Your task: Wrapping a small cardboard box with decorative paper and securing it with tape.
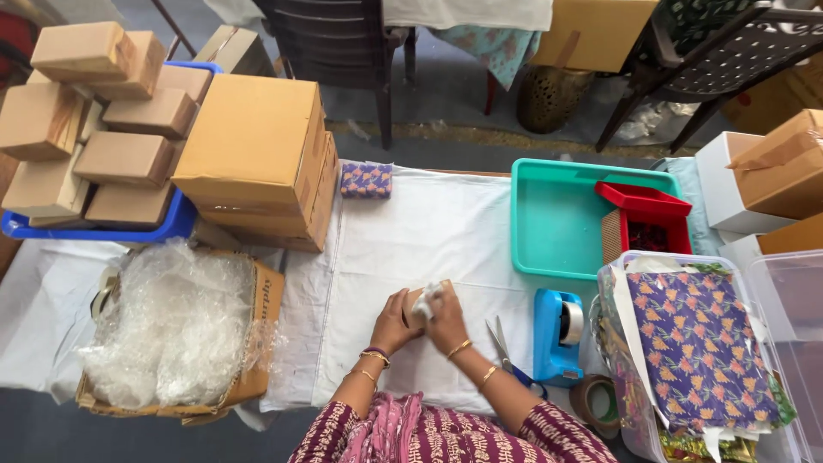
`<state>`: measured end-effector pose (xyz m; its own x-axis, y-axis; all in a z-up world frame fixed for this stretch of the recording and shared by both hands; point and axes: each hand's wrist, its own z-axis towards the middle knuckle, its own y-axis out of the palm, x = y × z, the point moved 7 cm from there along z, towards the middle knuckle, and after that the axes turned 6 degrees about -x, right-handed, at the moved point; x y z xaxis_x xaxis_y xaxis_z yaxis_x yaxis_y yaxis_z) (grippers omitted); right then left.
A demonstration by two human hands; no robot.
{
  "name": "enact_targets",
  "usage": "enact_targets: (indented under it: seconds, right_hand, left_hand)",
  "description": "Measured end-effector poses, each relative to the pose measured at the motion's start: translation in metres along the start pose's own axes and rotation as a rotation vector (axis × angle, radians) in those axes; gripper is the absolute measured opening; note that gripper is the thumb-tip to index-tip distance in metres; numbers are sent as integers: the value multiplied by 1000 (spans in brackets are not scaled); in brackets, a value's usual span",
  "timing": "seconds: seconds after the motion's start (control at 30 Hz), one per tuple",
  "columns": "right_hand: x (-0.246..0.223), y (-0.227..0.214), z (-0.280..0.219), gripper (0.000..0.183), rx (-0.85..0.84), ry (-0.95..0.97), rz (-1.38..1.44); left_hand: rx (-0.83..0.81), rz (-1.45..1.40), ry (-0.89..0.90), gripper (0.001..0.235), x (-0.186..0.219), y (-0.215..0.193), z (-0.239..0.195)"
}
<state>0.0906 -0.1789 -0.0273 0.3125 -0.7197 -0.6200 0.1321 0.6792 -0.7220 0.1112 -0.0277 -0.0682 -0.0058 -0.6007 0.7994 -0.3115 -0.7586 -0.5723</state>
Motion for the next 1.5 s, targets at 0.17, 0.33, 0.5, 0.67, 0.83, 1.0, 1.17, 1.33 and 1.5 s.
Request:
enact_targets:
  seconds: [0.17, 0.33, 0.5, 0.67, 0.83, 1.0, 1.17, 1.33, 1.5]
  right_hand:
    - [63, 57, -1, 28, -179, -187, 72]
    - [49, -6, 25, 33, -58, 114, 29]
    - [5, 43, -2, 33, -152, -268, 8]
    - [51, 11, 33, 28, -72, 31, 64]
    - [45, 34, -15, 38, -97, -77, -32]
    - [60, -11, 15, 35, -138, -1, 0]
    - [55, 39, -5, 31, -168, 41, 11]
    - [49, -4, -9, 42, -207, -135, 57]
    - [50, -24, 16, 30, -87, 137, -60]
  left_hand:
    - [26, 31, 34, 90, -3, -2, 2]
    - [-39, 15, -42, 99, 14, -10, -2]
    - [-20, 46, -55, 88, -5, -1, 3]
    - [-40, 31, -48, 98, 20, -15, -4]
    - [-30, 15, -58, 100, 14, -11, -2]
    - [-26, 58, -21, 101, 15, -11, -1]
    - [-32, 53, -49, 103, 13, -9, -3]
    - [-56, 86, -65, 103, 14, -7, -1]
    - [79, 156, 20, 101, 10, 8, -3]
